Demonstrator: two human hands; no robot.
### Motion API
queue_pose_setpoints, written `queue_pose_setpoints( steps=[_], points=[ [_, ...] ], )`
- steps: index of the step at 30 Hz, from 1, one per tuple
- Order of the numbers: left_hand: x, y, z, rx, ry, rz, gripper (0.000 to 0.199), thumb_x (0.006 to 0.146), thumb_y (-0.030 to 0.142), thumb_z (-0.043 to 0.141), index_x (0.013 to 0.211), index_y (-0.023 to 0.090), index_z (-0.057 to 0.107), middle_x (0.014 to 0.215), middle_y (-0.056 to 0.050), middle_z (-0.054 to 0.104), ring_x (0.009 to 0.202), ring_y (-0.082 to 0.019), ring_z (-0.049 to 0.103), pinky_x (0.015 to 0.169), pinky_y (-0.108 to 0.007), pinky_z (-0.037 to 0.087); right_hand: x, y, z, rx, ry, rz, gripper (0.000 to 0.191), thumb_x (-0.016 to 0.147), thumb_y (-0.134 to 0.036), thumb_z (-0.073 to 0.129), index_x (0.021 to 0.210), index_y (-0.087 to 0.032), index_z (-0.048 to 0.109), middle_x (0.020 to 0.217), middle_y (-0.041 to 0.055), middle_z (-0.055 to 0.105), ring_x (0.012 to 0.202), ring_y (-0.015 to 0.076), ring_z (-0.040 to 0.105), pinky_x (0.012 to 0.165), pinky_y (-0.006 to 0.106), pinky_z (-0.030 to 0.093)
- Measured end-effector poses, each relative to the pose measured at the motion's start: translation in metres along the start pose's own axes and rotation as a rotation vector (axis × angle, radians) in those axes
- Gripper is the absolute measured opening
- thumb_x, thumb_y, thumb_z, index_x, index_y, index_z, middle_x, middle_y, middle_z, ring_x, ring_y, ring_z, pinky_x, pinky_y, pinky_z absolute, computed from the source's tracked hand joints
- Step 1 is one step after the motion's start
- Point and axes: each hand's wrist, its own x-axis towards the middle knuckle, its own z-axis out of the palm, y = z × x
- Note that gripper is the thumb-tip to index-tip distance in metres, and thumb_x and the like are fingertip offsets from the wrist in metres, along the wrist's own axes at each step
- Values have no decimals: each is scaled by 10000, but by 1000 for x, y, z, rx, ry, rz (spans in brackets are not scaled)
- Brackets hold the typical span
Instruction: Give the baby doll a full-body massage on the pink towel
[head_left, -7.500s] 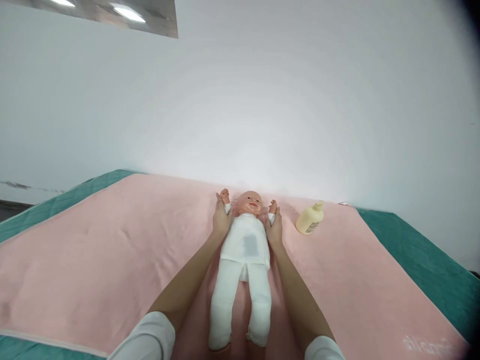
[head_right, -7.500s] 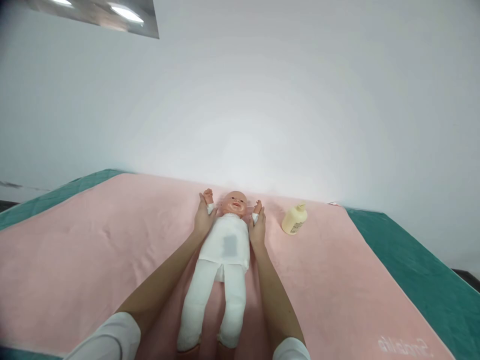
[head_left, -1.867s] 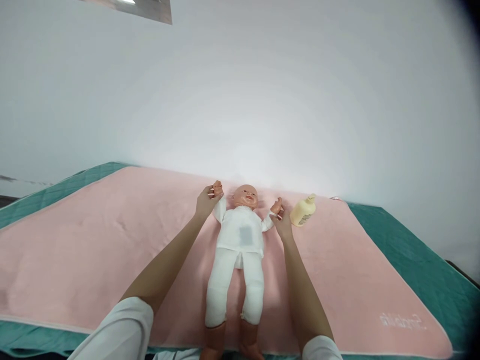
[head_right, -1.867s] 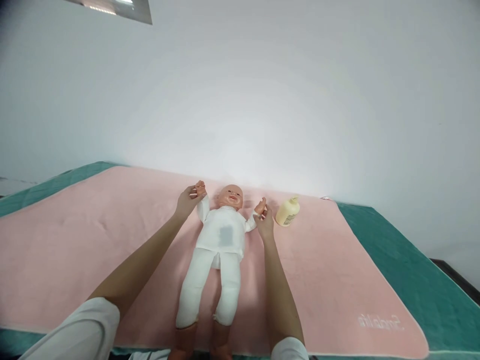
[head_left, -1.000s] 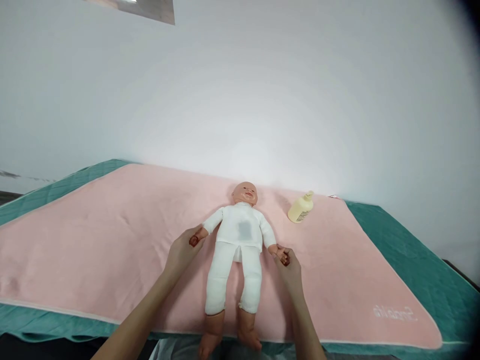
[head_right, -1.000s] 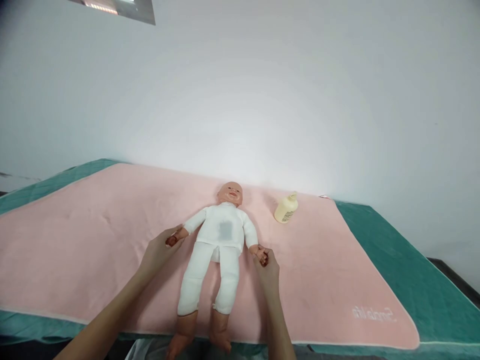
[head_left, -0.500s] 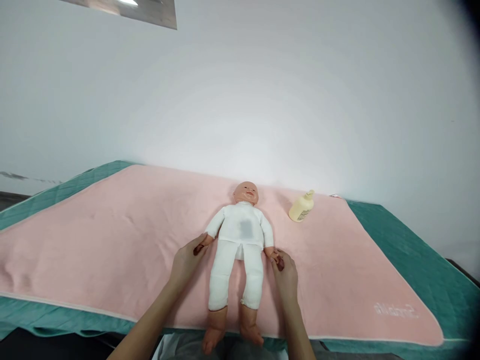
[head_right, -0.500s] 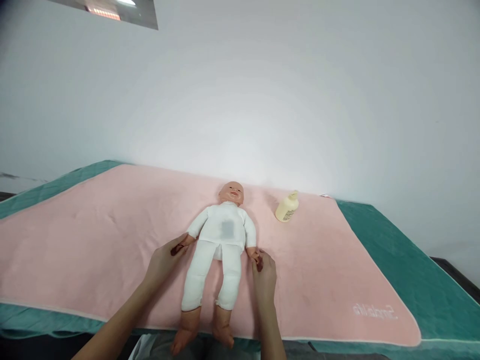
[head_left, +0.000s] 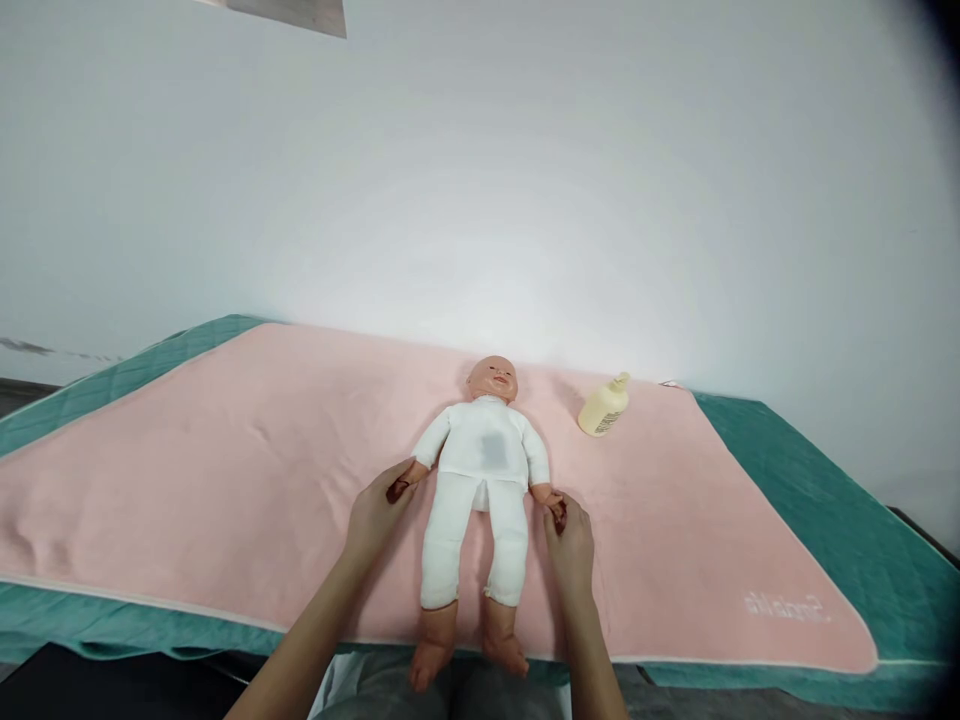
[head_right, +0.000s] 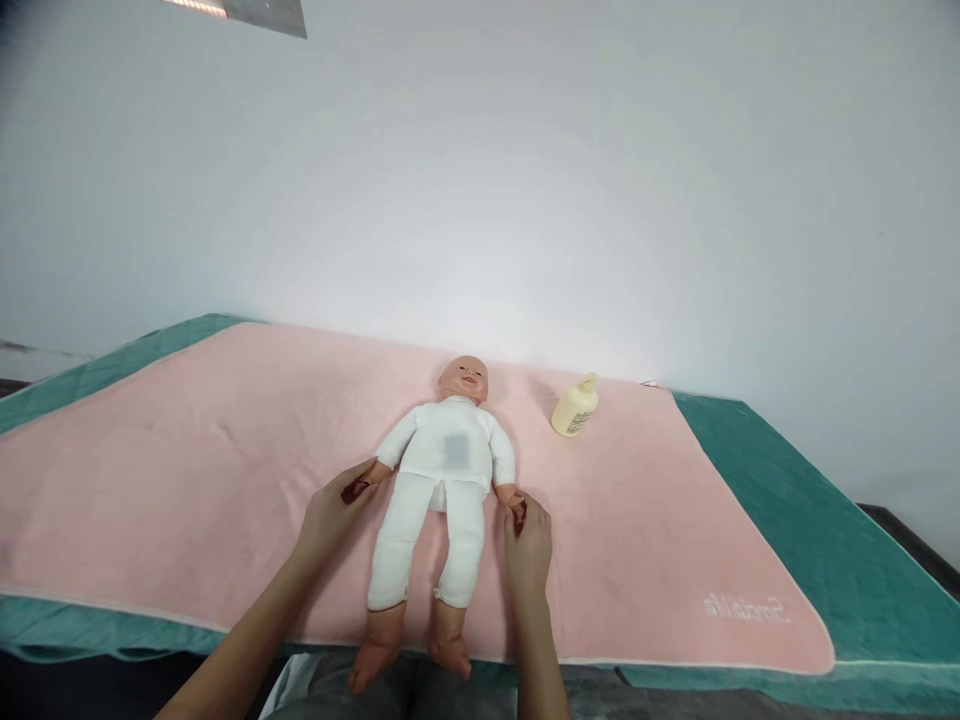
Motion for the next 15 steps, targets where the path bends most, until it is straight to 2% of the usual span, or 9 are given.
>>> queue_pose_setpoints(
  steps=[15],
  points=[
    [0,2,-1,-62,0,-12,453,817,382,559,1241,227,595,1221,-38,663,1106,-231,624,946,-346,501,0,0,0,3,6,-1,438,870,-500,458,1083,-155,622,1082,155,677,967,289,621,812,379,481]
  ],
)
